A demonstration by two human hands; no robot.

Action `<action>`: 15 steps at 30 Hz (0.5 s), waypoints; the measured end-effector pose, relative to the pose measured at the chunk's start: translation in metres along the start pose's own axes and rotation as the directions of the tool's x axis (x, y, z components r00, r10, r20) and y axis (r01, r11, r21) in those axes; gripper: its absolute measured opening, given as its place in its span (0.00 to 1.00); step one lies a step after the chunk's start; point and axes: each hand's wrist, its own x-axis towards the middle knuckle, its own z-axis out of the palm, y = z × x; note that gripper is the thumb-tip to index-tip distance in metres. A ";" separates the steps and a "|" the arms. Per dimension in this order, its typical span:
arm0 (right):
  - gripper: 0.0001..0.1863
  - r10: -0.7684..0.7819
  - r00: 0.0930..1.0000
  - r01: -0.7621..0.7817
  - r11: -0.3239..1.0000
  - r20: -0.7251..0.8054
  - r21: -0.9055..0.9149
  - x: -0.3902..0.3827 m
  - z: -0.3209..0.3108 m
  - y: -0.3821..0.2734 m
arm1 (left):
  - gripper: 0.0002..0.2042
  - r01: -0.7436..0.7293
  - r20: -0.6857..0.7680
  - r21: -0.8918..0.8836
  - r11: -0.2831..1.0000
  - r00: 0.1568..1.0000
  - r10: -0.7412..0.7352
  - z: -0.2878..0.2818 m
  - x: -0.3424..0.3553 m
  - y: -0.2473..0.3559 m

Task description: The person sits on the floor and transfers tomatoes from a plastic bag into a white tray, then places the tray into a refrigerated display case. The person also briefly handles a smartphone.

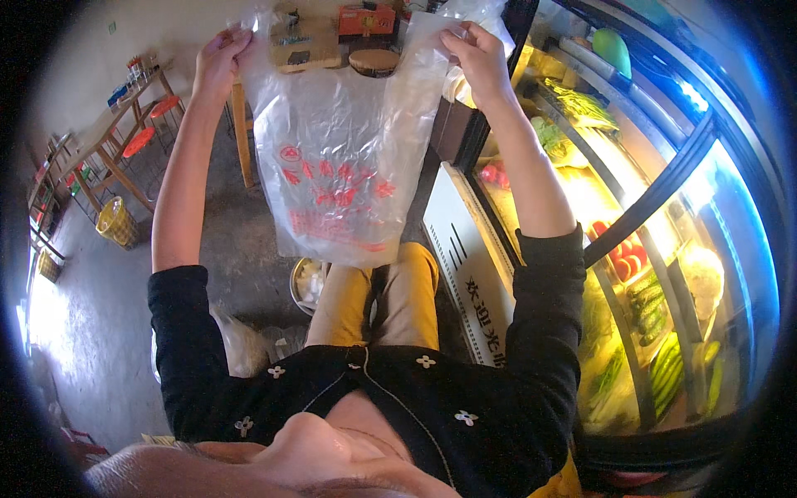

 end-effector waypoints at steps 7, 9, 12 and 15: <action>0.13 0.142 0.989 -0.148 0.914 0.046 0.377 -0.017 -0.020 -0.013 | 0.08 0.127 0.168 -0.229 0.965 0.982 -0.090 -0.004 -0.016 0.009; 0.12 0.066 0.997 -0.074 0.941 0.033 0.331 -0.023 -0.020 -0.028 | 0.08 0.159 0.271 -0.248 0.956 0.958 -0.089 -0.010 -0.013 0.013; 0.11 -0.139 0.990 0.143 0.974 -0.035 0.175 -0.031 -0.016 -0.047 | 0.08 0.160 0.371 -0.315 0.936 0.928 -0.034 -0.001 -0.019 0.027; 0.11 -0.070 0.995 0.085 0.969 -0.069 0.234 -0.023 -0.016 -0.060 | 0.13 0.099 0.244 -0.380 0.920 0.970 -0.004 0.010 -0.012 0.042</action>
